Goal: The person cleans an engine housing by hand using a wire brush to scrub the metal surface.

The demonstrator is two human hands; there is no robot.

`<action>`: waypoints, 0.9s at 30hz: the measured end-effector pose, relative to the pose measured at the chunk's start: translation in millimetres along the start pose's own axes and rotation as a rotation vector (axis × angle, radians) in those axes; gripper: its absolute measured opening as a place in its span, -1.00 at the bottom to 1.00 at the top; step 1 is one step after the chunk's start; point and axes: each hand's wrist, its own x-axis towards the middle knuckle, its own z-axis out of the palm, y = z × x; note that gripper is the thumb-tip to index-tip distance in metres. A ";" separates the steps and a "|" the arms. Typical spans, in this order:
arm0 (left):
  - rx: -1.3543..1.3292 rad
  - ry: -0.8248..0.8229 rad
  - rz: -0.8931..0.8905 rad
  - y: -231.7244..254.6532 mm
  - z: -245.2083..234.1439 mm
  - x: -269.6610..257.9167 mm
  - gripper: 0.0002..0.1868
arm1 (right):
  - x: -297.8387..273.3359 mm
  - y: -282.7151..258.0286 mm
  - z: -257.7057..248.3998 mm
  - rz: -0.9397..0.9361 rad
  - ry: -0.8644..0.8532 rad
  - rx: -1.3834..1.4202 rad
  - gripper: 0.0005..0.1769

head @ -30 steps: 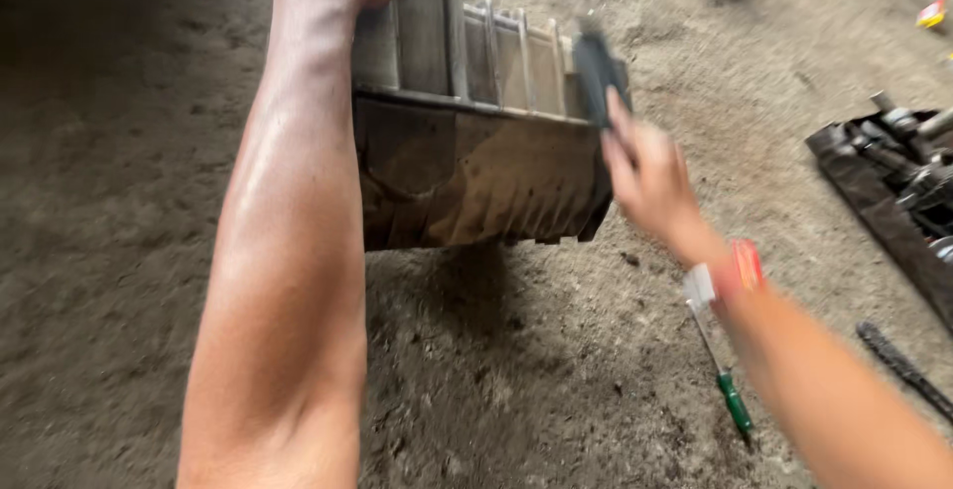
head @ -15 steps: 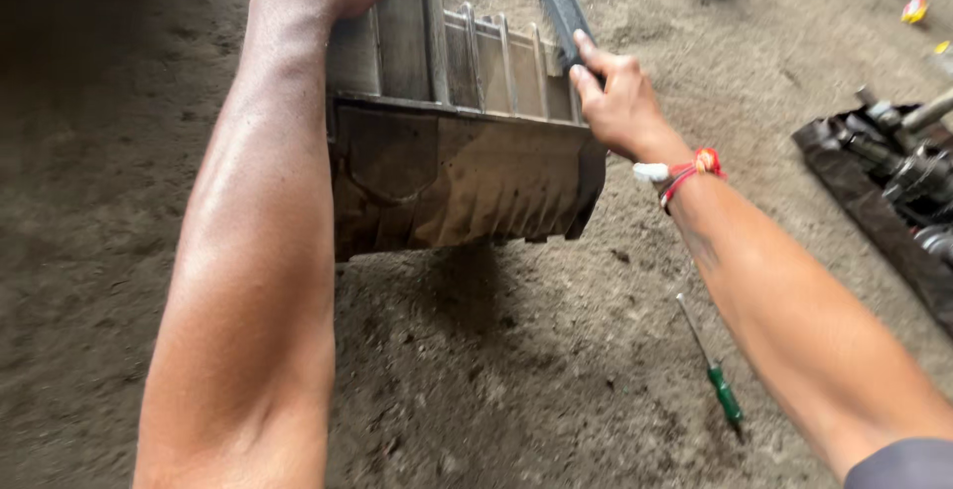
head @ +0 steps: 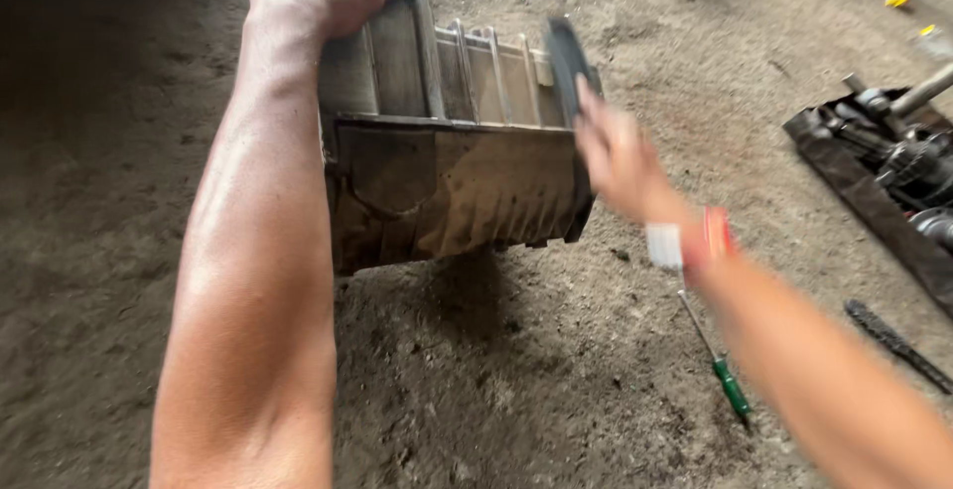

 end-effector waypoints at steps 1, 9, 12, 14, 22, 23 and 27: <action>0.020 0.018 0.042 -2.0 1.8 1.0 -0.39 | -42.2 -12.4 -0.1 -0.115 0.060 -0.010 -0.41; -0.060 -0.104 -0.140 2.8 5.3 -14.2 -0.46 | 46.3 7.0 3.0 0.048 -0.034 -0.033 -0.49; -0.109 -0.112 -0.181 3.9 0.0 -10.0 -0.43 | -0.2 -10.1 -4.8 0.151 -0.061 0.030 -0.42; -0.080 -0.080 -0.124 2.8 2.5 -6.5 -0.46 | -55.3 -26.2 -9.9 0.090 -0.041 0.005 -0.38; -0.067 -0.041 -0.048 -2.1 4.5 -18.8 -0.47 | 30.1 -6.3 -6.3 0.117 -0.042 -0.053 -0.48; -0.080 -0.025 -0.008 -1.3 2.9 -16.8 -0.48 | 21.1 -7.0 -6.7 0.014 -0.008 -0.040 -0.50; 0.034 0.013 -0.006 0.7 -0.4 -13.7 -0.42 | -100.8 -39.8 -11.6 0.070 0.045 -0.107 -0.42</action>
